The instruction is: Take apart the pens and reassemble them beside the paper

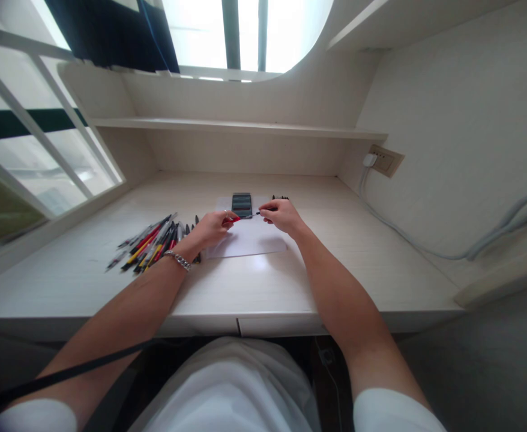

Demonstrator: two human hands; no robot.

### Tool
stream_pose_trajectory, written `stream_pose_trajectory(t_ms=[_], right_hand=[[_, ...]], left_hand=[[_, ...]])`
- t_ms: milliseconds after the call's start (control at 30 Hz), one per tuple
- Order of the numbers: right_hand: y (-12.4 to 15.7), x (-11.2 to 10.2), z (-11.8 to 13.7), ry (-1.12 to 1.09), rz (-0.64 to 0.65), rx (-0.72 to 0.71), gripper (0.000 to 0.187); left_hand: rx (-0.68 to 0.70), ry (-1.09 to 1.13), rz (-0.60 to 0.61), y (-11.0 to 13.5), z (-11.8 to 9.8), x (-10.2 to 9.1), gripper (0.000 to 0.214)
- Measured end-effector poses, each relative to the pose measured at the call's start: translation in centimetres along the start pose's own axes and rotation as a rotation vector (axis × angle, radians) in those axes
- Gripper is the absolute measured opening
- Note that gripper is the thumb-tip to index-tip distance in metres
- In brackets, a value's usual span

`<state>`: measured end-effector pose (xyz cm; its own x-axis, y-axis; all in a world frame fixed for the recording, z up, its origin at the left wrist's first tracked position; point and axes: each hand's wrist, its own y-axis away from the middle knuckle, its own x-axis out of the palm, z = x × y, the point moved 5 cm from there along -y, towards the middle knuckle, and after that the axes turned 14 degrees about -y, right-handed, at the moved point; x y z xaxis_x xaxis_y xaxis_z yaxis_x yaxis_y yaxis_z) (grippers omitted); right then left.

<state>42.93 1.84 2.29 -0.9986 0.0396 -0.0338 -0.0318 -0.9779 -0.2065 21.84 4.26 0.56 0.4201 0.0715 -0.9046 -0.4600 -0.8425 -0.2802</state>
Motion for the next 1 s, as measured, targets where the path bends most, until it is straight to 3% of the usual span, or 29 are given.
stream_pose_trajectory(t_ms=[333,1000], right_hand=[[-0.11,-0.13,-0.34,-0.018,0.008,0.066,0.012],[-0.05,-0.22,-0.3,-0.029,0.022,0.059,0.011]], left_hand=[[0.011,-0.016,-0.018,0.04,-0.14,-0.23,0.032],[-0.004,-0.023,-0.006,0.05,-0.16,-0.24,0.032]])
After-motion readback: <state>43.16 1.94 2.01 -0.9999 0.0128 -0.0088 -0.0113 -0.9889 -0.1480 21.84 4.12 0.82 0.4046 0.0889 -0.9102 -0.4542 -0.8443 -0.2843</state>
